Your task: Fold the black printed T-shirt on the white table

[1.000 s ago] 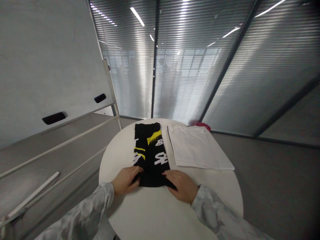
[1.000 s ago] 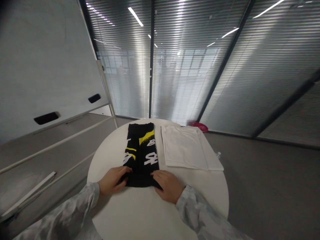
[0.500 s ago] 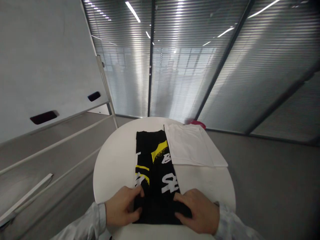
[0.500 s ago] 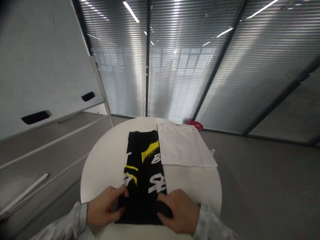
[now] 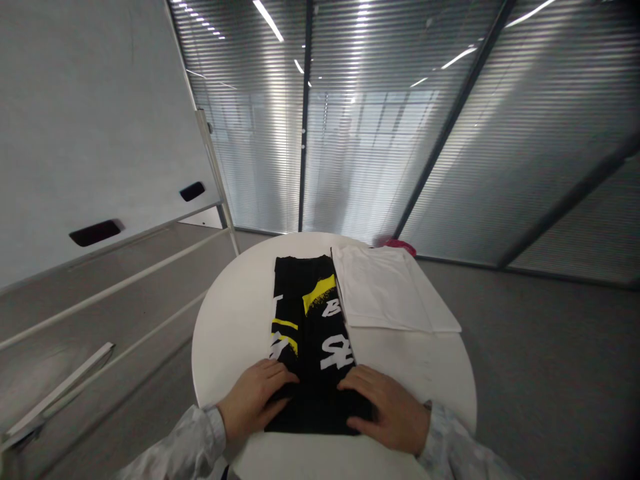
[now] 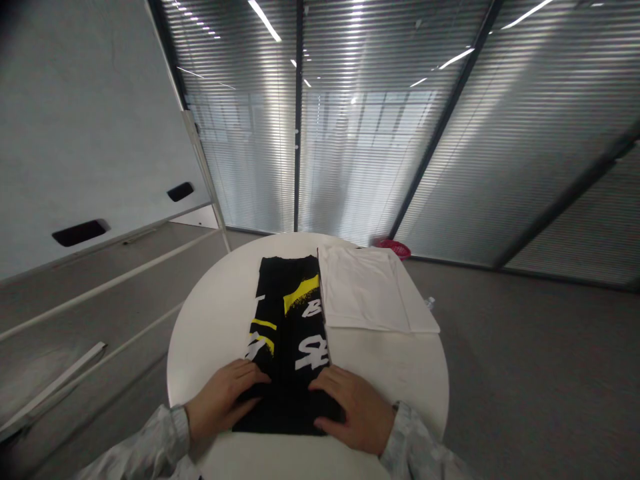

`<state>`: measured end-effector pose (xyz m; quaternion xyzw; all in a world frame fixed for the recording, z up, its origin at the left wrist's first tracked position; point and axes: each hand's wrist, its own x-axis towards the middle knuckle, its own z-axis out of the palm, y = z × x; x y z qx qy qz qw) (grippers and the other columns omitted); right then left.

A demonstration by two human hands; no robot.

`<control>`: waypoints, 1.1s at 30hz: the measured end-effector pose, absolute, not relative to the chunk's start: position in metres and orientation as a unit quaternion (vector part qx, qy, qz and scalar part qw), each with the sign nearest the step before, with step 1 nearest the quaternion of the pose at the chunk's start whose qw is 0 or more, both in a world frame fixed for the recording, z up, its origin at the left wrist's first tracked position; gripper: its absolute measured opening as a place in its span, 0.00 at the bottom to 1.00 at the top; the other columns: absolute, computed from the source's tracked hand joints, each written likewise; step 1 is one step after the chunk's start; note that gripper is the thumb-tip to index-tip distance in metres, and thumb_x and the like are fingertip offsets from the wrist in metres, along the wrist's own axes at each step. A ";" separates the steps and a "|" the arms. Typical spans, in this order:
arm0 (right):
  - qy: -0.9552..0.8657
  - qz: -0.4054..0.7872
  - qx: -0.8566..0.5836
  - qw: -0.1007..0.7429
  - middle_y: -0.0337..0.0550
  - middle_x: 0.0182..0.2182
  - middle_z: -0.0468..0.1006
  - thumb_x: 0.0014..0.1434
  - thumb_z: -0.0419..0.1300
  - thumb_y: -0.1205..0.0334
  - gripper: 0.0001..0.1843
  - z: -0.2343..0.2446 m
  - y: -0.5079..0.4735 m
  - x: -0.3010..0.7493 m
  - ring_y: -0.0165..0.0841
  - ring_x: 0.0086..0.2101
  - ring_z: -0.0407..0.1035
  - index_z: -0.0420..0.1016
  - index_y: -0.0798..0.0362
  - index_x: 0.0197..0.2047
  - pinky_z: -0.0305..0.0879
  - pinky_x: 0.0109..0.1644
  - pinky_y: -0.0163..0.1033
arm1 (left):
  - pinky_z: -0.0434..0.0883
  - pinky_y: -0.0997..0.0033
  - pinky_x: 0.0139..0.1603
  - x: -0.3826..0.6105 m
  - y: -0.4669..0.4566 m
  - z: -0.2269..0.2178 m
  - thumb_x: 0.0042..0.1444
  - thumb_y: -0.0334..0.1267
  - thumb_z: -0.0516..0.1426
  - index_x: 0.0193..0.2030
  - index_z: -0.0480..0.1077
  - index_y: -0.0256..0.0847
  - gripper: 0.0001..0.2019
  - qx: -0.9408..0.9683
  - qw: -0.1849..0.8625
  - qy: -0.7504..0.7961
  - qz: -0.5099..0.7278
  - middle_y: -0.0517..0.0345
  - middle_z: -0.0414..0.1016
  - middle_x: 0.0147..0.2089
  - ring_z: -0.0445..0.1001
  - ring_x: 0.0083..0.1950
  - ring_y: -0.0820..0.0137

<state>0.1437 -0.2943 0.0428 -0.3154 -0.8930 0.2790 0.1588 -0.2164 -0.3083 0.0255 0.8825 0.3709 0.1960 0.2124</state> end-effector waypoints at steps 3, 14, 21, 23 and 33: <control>-0.883 0.291 -0.325 0.176 0.52 0.50 0.80 0.65 0.70 0.51 0.18 0.040 -0.293 0.139 0.47 0.51 0.74 0.77 0.49 0.53 0.73 0.57 0.53 | 0.75 0.56 0.56 -0.221 -0.305 0.028 0.68 0.34 0.59 0.60 0.73 0.49 0.15 0.880 0.227 0.369 0.193 0.50 0.82 0.54 0.80 0.53 0.56; -0.791 0.387 -0.400 0.255 0.49 0.57 0.82 0.74 0.62 0.44 0.21 0.060 -0.232 0.130 0.46 0.58 0.76 0.77 0.47 0.62 0.70 0.67 0.52 | 0.74 0.65 0.53 -0.232 -0.261 0.082 0.75 0.54 0.57 0.48 0.80 0.42 0.19 0.721 0.456 0.431 0.293 0.54 0.83 0.46 0.78 0.47 0.63; -0.727 0.426 -0.424 0.332 0.48 0.53 0.84 0.72 0.63 0.44 0.22 0.070 -0.088 0.090 0.42 0.54 0.78 0.75 0.51 0.59 0.75 0.61 0.45 | 0.72 0.70 0.39 -0.233 -0.121 0.084 0.62 0.66 0.63 0.52 0.80 0.38 0.30 0.489 0.583 0.512 0.398 0.49 0.82 0.47 0.78 0.41 0.65; -0.727 0.410 -0.466 0.293 0.47 0.48 0.85 0.67 0.70 0.50 0.23 0.056 -0.058 0.085 0.42 0.49 0.80 0.77 0.53 0.59 0.76 0.56 0.44 | 0.74 0.68 0.38 -0.231 -0.094 0.070 0.59 0.69 0.64 0.52 0.81 0.37 0.34 0.450 0.605 0.536 0.379 0.47 0.83 0.47 0.79 0.41 0.63; -0.730 0.294 -0.534 0.310 0.45 0.42 0.87 0.70 0.62 0.57 0.11 0.049 -0.002 0.083 0.43 0.46 0.80 0.83 0.52 0.48 0.75 0.55 0.45 | 0.71 0.73 0.32 -0.222 -0.054 0.048 0.54 0.56 0.73 0.42 0.79 0.38 0.23 0.490 0.496 0.556 0.453 0.56 0.80 0.34 0.78 0.34 0.68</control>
